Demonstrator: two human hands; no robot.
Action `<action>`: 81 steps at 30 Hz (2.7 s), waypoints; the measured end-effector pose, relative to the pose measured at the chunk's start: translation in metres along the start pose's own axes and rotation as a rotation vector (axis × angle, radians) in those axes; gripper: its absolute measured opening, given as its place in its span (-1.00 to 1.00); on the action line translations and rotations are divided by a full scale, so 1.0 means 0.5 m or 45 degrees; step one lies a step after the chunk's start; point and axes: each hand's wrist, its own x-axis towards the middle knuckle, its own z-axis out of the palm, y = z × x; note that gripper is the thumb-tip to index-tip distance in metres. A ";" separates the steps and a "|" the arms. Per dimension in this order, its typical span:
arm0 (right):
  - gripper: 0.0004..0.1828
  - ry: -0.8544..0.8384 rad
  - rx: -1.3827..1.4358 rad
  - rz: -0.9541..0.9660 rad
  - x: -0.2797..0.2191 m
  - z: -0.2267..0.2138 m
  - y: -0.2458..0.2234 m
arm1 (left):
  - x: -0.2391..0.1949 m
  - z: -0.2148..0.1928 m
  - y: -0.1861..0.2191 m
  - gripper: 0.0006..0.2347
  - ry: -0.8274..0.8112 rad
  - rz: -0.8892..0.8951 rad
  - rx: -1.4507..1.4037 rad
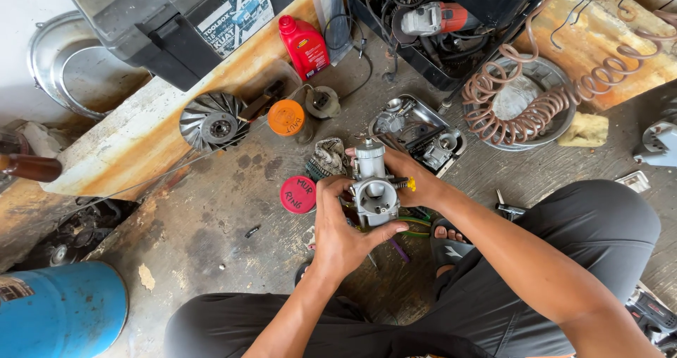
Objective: Disassembling and inspecting a motorcycle carburetor using a screwdriver
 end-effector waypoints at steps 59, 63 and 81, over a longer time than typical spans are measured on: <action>-0.15 -0.109 0.195 0.169 -0.006 -0.020 -0.009 | 0.034 -0.002 -0.064 -0.64 -0.092 -0.169 0.078; -0.13 -0.120 0.207 0.196 -0.001 -0.021 -0.014 | 0.036 -0.003 -0.059 -0.68 -0.056 -0.136 0.123; -0.25 -0.075 -0.249 0.144 -0.030 -0.041 0.036 | 0.102 -0.123 0.101 -0.47 -0.138 0.509 0.353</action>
